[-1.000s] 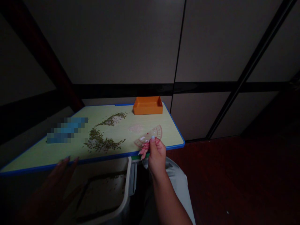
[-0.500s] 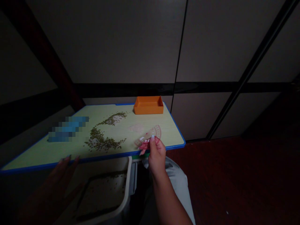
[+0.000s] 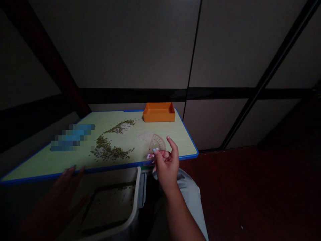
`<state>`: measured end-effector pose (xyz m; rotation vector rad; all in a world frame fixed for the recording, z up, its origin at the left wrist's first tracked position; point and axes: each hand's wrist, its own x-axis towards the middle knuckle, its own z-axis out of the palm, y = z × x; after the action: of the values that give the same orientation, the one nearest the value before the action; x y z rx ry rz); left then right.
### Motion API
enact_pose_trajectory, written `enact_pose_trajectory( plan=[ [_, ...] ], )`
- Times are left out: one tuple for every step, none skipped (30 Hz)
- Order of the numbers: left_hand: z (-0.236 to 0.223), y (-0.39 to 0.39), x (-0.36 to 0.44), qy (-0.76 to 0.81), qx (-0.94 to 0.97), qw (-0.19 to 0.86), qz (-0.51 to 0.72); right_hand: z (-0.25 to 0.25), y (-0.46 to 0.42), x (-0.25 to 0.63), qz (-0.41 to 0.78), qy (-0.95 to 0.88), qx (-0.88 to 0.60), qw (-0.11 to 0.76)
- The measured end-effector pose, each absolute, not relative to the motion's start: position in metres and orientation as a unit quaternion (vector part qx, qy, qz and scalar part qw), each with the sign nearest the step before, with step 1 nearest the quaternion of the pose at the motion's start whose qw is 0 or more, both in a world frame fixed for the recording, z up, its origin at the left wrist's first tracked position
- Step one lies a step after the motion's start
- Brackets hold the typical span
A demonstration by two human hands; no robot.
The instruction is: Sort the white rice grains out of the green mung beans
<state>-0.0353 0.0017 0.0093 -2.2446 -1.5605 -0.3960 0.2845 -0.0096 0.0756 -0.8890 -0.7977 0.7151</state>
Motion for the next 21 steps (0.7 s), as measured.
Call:
enact_pose_trajectory(
  plan=[
    [0.0091, 0.0018, -0.0354, -0.554, -0.799, 0.188, -0.142, 0.075, -0.0089, 0.2852, 0.325, -0.376, -0.408, 0.766],
    [0.009, 0.0019, -0.0355, -0.553, -0.799, 0.188, -0.144, 0.0742, -0.008, 0.286, 0.318, -0.385, -0.409, 0.764],
    [0.009, 0.0019, -0.0356, -0.552, -0.799, 0.187, -0.145, 0.0735, -0.007, 0.2869, 0.308, -0.393, -0.411, 0.763],
    [0.0091, 0.0018, -0.0355, -0.552, -0.8, 0.186, -0.146, 0.0727, -0.0061, 0.2878, 0.297, -0.398, -0.414, 0.763],
    [0.0095, 0.0017, -0.0352, -0.553, -0.8, 0.183, -0.146, 0.0721, -0.0053, 0.2886, 0.288, -0.401, -0.417, 0.763],
    [0.01, 0.0014, -0.0348, -0.554, -0.799, 0.181, -0.147, 0.0716, -0.0047, 0.2892, 0.282, -0.403, -0.418, 0.764],
    [0.0107, 0.001, -0.0342, -0.555, -0.799, 0.179, -0.148, 0.0712, -0.0043, 0.2896, 0.282, -0.404, -0.417, 0.763],
    [0.0116, 0.0005, -0.0336, -0.557, -0.798, 0.176, -0.149, 0.0708, -0.0041, 0.2899, 0.288, -0.405, -0.415, 0.762],
    [0.0127, 0.0001, -0.0328, -0.559, -0.798, 0.172, -0.148, 0.0705, -0.004, 0.2901, 0.297, -0.405, -0.411, 0.761],
    [0.0138, -0.0004, -0.032, -0.563, -0.796, 0.168, -0.146, 0.0701, -0.0039, 0.2901, 0.307, -0.405, -0.407, 0.759],
    [0.0149, -0.0008, -0.0311, -0.567, -0.794, 0.163, -0.144, 0.0696, -0.0039, 0.29, 0.318, -0.405, -0.402, 0.757],
    [0.016, -0.0012, -0.0304, -0.572, -0.792, 0.159, -0.141, 0.069, -0.0038, 0.2899, 0.327, -0.406, -0.398, 0.755],
    [0.0168, -0.0015, -0.0298, -0.576, -0.791, 0.156, -0.139, 0.0684, -0.0037, 0.2898, 0.331, -0.409, -0.395, 0.753],
    [0.0174, -0.0016, -0.0293, -0.577, -0.79, 0.155, -0.138, 0.0677, -0.0035, 0.2897, 0.33, -0.416, -0.394, 0.75],
    [0.0176, -0.0017, -0.0291, -0.576, -0.791, 0.155, -0.14, 0.0671, -0.0033, 0.2897, 0.325, -0.424, -0.395, 0.747],
    [0.0174, -0.0017, -0.0291, -0.575, -0.791, 0.155, -0.141, 0.0665, -0.003, 0.2897, 0.317, -0.434, -0.398, 0.744],
    [0.0169, -0.0015, -0.0294, -0.576, -0.79, 0.155, -0.142, 0.0661, -0.0027, 0.2897, 0.308, -0.443, -0.402, 0.74],
    [0.0162, -0.0013, -0.0298, -0.578, -0.788, 0.155, -0.142, 0.0658, -0.0024, 0.2897, 0.299, -0.453, -0.406, 0.735],
    [0.0154, -0.001, -0.0303, -0.582, -0.786, 0.154, -0.142, 0.0658, -0.0022, 0.2898, 0.292, -0.463, -0.409, 0.73],
    [0.0146, -0.0007, -0.0308, -0.584, -0.785, 0.152, -0.141, 0.0659, -0.002, 0.2898, 0.287, -0.475, -0.41, 0.724],
    [0.014, -0.0005, -0.0312, -0.584, -0.785, 0.15, -0.14, 0.066, -0.0018, 0.2898, 0.282, -0.488, -0.408, 0.718]
  ],
)
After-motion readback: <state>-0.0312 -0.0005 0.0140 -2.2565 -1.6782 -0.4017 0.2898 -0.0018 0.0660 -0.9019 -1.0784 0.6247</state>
